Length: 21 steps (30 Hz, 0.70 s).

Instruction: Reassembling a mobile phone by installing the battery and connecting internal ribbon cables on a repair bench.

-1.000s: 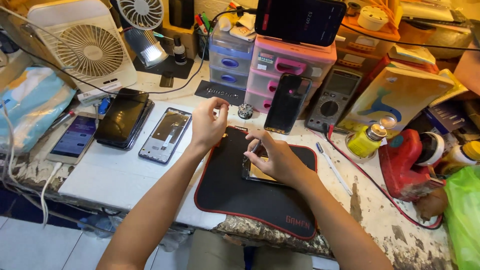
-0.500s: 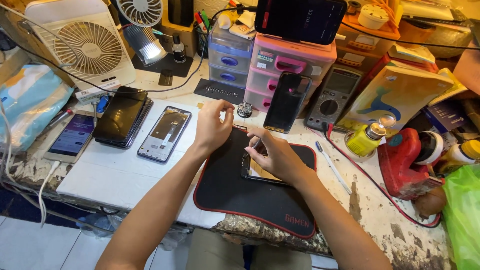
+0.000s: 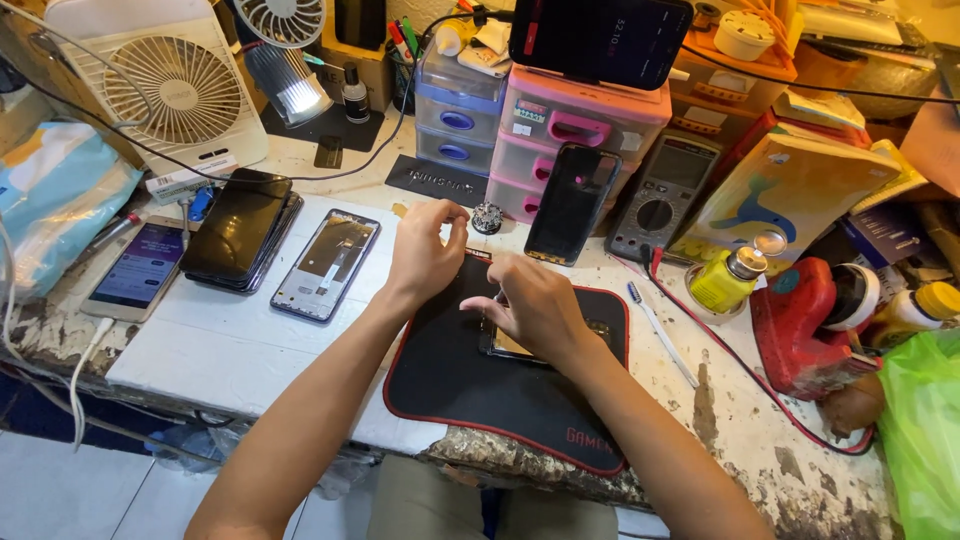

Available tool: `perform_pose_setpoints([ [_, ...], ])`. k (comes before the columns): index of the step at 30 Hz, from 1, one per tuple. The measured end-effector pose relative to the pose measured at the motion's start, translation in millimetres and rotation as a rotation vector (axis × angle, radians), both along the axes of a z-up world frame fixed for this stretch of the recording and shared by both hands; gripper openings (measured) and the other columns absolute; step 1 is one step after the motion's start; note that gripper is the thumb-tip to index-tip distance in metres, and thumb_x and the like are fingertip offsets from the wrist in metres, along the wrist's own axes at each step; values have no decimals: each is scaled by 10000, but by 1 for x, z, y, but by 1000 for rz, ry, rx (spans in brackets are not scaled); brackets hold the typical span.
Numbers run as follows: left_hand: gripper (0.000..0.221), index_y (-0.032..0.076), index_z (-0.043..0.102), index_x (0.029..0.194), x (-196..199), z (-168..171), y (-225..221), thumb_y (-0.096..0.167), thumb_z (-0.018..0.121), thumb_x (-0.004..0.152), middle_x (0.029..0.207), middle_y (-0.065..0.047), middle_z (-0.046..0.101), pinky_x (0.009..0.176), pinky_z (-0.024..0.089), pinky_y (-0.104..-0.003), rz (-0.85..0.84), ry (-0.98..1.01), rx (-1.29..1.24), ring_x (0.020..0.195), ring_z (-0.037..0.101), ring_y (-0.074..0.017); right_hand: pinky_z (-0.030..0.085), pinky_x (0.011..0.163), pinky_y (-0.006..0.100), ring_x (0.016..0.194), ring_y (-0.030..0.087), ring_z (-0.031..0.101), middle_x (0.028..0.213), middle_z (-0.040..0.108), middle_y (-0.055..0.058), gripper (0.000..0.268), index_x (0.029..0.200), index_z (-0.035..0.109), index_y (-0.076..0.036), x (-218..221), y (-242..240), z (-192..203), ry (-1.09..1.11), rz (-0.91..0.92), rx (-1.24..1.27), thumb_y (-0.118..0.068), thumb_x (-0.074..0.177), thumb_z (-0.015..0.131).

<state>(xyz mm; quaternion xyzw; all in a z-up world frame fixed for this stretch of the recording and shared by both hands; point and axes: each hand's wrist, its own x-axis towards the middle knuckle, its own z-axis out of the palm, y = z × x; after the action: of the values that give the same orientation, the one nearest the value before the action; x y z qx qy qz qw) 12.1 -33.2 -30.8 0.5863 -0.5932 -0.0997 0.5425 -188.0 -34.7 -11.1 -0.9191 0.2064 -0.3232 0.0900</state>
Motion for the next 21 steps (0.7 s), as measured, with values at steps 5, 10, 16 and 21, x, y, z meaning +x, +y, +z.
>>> perform_pose_setpoints([
  [5,127,16,747,957,3,9,2,-17,634,908,908,-170,744,835,576,-436,15,-4,-41,951,687,-356,576,850,519,1014,470,693,1106,657,219,331,1163,444,-130,-1,23,52,17,179,435,-68,922,663],
  [10,126,25,750,954,1,8,3,-16,641,908,908,-162,747,839,578,-427,17,0,-42,947,690,-352,604,812,527,921,466,744,1009,746,211,379,1269,420,-172,-5,8,15,211,35,447,-62,978,636],
  [16,134,9,753,966,-1,6,2,-34,644,900,919,-179,746,839,585,-453,3,-4,-36,961,684,-375,591,781,494,980,445,718,1081,699,159,361,1098,435,-168,-3,13,36,69,20,291,-202,919,746],
  [21,142,17,762,970,-1,7,2,-29,647,900,927,-170,751,843,587,-438,2,1,-25,962,686,-362,621,773,415,865,369,771,965,758,177,364,1211,420,-173,-5,4,13,232,-37,390,-103,970,684],
])
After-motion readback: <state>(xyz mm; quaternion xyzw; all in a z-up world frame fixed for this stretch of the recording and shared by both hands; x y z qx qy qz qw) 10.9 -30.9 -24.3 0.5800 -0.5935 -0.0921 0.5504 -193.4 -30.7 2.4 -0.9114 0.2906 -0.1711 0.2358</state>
